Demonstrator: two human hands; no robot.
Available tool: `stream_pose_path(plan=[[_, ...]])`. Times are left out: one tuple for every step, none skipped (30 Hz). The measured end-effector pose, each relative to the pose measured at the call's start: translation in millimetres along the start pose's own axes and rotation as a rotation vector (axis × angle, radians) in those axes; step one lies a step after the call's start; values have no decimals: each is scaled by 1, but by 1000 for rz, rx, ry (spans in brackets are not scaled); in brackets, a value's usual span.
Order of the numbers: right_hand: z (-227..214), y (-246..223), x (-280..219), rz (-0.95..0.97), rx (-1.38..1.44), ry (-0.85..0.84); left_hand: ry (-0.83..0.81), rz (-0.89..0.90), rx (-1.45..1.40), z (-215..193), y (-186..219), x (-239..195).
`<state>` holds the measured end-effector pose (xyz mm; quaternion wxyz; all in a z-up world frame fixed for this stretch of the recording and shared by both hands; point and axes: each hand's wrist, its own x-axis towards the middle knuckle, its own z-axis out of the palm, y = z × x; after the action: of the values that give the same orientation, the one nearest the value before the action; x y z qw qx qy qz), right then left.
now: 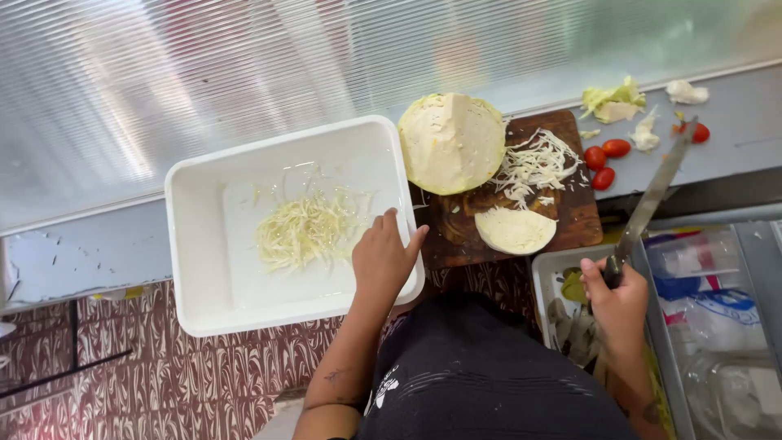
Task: The person slices a wedge of cabbage into thin strips on a wooden cutting board using a knife. They then transfer the shredded cabbage into a white plastic container. Later, the person holds a cup containing a green liquid and a spoon, and briefly picks up cherry tomatoes and cabbage leaves from the counter.
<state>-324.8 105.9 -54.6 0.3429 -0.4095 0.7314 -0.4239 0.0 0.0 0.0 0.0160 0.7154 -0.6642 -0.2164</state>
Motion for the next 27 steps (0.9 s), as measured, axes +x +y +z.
stream_pose_path(plan=[[-3,8,0,10,-1,17,-10,17,3,-1,0,-5],[-7,16,-1,21,-113,63,240,208,-33,-2,-1,-9],[-9,24,-3,35,-224,105,487,400,-73,-3,-3,-15],[-10,30,-7,49,-224,119,475,416,-74,-10,5,-24],[-10,35,-9,28,-229,136,464,666,-277,-17,13,-33],[-10,39,-12,8,-235,154,442,912,-484,-24,20,-42],[-7,41,-13,22,-237,165,426,921,-490,-17,25,-45],[-3,43,-14,30,-274,170,277,1098,-568,-9,28,-49],[0,44,-15,38,-313,173,121,1267,-645,-2,31,-54],[7,41,-14,50,-316,181,107,1273,-651,15,32,-54],[14,36,-10,-21,-119,108,64,1203,-733,31,33,-53],[21,31,-7,-93,79,35,17,1131,-812,47,33,-53],[26,28,-3,-89,77,45,8,1139,-816,56,33,-48],[32,25,1,-72,205,1,60,1116,-756,66,34,-44],[37,23,5,-56,334,-46,112,1090,-697,77,34,-40],[40,18,8,-53,332,-37,105,1096,-701,84,34,-32],[41,13,12,-69,296,1,242,1065,-625,93,36,-25],[42,9,17,-86,260,39,376,1029,-548,102,39,-18],[43,9,22,-80,252,37,371,1023,-555,110,40,-14],[42,10,27,-69,222,42,389,1017,-476,118,41,-10],[44,11,33,-58,197,39,407,1004,-390,126,43,-6],[42,11,34,-52,194,29,404,992,-390,124,46,-8],[42,11,39,-20,157,19,402,959,-353,121,50,-6],[42,10,45,11,119,8,400,925,-316,117,55,-4],[39,4,51,9,122,-1,404,918,-311,111,57,0],[36,-2,57,2,7,-39,389,875,-301,106,60,4],[30,-7,63,-6,-111,-77,374,830,-294,101,65,7]])
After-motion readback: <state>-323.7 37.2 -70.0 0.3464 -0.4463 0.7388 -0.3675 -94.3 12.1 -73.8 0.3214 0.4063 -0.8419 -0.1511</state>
